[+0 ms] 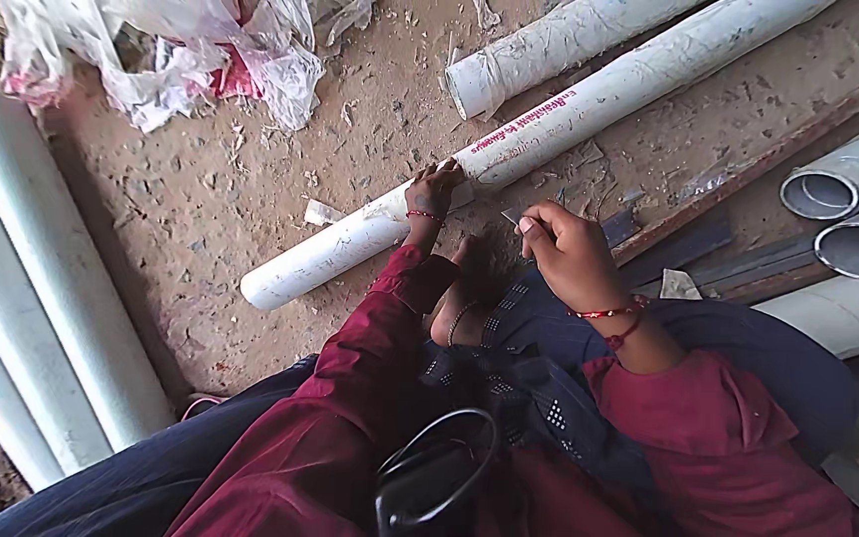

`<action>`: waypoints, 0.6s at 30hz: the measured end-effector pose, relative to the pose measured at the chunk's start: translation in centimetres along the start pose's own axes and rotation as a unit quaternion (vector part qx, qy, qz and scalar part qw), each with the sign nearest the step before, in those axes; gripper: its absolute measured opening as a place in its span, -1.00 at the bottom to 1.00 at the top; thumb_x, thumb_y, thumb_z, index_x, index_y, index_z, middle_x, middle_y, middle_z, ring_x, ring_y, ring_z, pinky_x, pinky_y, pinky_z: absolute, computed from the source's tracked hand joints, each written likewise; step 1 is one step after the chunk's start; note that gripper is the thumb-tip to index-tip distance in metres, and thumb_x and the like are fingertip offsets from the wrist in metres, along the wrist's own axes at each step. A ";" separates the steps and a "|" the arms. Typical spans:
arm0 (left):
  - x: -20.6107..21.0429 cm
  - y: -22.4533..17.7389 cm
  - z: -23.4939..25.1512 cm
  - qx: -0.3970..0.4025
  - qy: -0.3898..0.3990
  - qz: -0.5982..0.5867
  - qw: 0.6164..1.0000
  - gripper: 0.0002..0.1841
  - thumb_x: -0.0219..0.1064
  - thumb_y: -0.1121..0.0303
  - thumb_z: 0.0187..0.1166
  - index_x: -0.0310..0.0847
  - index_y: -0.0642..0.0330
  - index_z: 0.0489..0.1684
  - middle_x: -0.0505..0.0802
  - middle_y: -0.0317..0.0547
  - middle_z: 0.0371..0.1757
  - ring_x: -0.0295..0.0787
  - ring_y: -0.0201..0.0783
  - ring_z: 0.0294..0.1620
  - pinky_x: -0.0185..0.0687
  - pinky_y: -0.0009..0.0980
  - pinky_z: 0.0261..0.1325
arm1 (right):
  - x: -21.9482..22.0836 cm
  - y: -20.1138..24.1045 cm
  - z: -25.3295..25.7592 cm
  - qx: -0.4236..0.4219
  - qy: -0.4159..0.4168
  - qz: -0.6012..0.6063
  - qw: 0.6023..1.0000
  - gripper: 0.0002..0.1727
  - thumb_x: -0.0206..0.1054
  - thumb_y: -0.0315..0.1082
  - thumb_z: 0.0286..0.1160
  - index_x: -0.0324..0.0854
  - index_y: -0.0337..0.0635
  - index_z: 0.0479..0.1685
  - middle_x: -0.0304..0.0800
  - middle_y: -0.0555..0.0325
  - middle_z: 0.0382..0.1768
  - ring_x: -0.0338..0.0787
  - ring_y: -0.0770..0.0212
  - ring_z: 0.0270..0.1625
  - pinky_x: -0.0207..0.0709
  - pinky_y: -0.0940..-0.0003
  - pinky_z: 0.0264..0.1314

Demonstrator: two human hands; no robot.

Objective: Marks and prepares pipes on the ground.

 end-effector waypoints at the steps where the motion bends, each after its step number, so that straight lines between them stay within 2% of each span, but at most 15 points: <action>1: 0.0 -0.1 0.1 -0.004 0.006 -0.001 1.000 -0.71 0.21 0.39 0.76 0.87 0.16 0.18 0.81 -0.05 0.45 0.68 0.16 0.55 0.40 0.25 0.55 | -0.1 0.0 0.0 0.003 0.001 -0.002 1.000 -0.75 0.15 -0.31 0.83 0.71 -0.27 0.03 0.72 0.12 -0.48 0.66 0.21 -0.49 0.53 0.20 -0.39; 3: -0.1 -0.2 0.3 -0.012 0.003 -0.001 1.000 -0.70 0.17 0.39 0.78 0.86 0.22 0.16 0.88 0.06 0.32 0.79 0.22 0.39 0.49 0.29 0.46 | 0.0 -0.1 0.0 0.005 0.006 -0.002 1.000 -0.75 0.15 -0.31 0.83 0.71 -0.25 0.03 0.71 0.14 -0.50 0.65 0.22 -0.50 0.52 0.20 -0.39; 5: -0.5 -0.1 0.9 -0.054 0.009 0.008 0.998 -0.68 0.13 0.34 0.80 0.85 0.22 0.14 0.92 0.16 0.16 0.85 0.29 0.24 0.52 0.35 0.35 | 0.3 -0.1 0.0 0.012 0.011 0.002 1.000 -0.76 0.16 -0.32 0.82 0.72 -0.24 0.01 0.70 0.16 -0.52 0.66 0.22 -0.49 0.53 0.19 -0.37; 9: -1.7 -1.1 1.9 -0.146 0.009 -0.025 0.989 -0.74 0.22 0.38 0.76 0.81 0.30 0.12 0.88 0.36 0.12 0.77 0.44 0.26 0.43 0.45 0.37 | -0.5 0.5 0.5 0.045 0.050 0.011 0.998 -0.68 0.08 -0.34 0.82 0.73 -0.32 0.11 0.81 0.05 -0.36 0.79 0.15 -0.26 0.63 0.15 -0.06; 10: -2.0 -1.3 2.0 -0.140 0.012 -0.041 0.989 -0.75 0.24 0.40 0.76 0.80 0.36 0.10 0.86 0.43 0.12 0.74 0.49 0.27 0.40 0.48 0.37 | -0.6 0.6 0.6 0.052 0.060 0.014 0.997 -0.66 0.05 -0.35 0.82 0.71 -0.34 0.15 0.82 0.01 -0.32 0.80 0.11 -0.23 0.64 0.12 -0.02; 12: -2.3 -1.1 2.1 -0.109 0.056 -0.047 0.991 -0.70 0.21 0.35 0.80 0.77 0.41 0.17 0.83 0.45 0.19 0.70 0.46 0.36 0.35 0.42 0.49 | -0.7 0.6 0.9 0.068 0.078 0.012 0.995 -0.65 0.03 -0.34 0.83 0.69 -0.35 0.21 0.84 -0.08 -0.25 0.84 0.02 -0.16 0.65 0.03 0.06; 14: -2.2 -0.1 1.8 -0.028 0.086 -0.072 0.993 -0.65 0.23 0.31 0.80 0.72 0.43 0.28 0.82 0.43 0.26 0.70 0.41 0.41 0.34 0.34 0.56 | -0.8 0.5 1.1 0.080 0.091 0.008 0.993 -0.64 0.02 -0.33 0.85 0.67 -0.35 0.24 0.85 -0.14 -0.20 0.84 -0.05 -0.10 0.63 -0.03 0.10; 15: -1.9 0.7 1.6 0.013 0.095 -0.075 0.993 -0.63 0.31 0.30 0.75 0.70 0.40 0.33 0.81 0.39 0.29 0.70 0.39 0.42 0.34 0.35 0.58 | -0.8 0.4 1.2 0.082 0.092 0.009 0.992 -0.64 0.02 -0.33 0.85 0.67 -0.35 0.24 0.85 -0.16 -0.19 0.84 -0.06 -0.08 0.63 -0.04 0.11; 16: -1.8 1.3 1.4 0.025 0.110 -0.062 0.992 -0.57 0.39 0.26 0.69 0.66 0.34 0.42 0.78 0.36 0.38 0.63 0.41 0.49 0.25 0.38 0.63 | -0.8 0.4 1.2 0.081 0.092 0.011 0.992 -0.64 0.02 -0.33 0.85 0.67 -0.35 0.24 0.85 -0.17 -0.17 0.85 -0.06 -0.08 0.63 -0.05 0.11; 17: -1.4 2.0 1.0 0.037 0.107 -0.048 0.992 -0.53 0.45 0.25 0.64 0.65 0.27 0.47 0.74 0.28 0.47 0.58 0.38 0.57 0.16 0.38 0.69 | -0.8 0.5 1.2 0.080 0.092 0.013 0.992 -0.64 0.02 -0.33 0.85 0.67 -0.35 0.24 0.85 -0.17 -0.17 0.85 -0.06 -0.07 0.63 -0.05 0.11; 18: -0.8 2.6 0.7 0.049 0.086 -0.038 0.994 -0.54 0.45 0.25 0.63 0.68 0.24 0.46 0.74 0.20 0.50 0.58 0.34 0.59 0.18 0.37 0.69 | -0.8 0.6 1.0 0.076 0.091 0.014 0.993 -0.64 0.02 -0.34 0.85 0.68 -0.36 0.23 0.86 -0.17 -0.17 0.85 -0.06 -0.08 0.63 -0.05 0.11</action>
Point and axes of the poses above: each hand's wrist, its own z-axis towards the middle knuckle, its own x-axis out of the palm, y = z × x, the point moved 3 cm from there along z, towards the middle knuckle
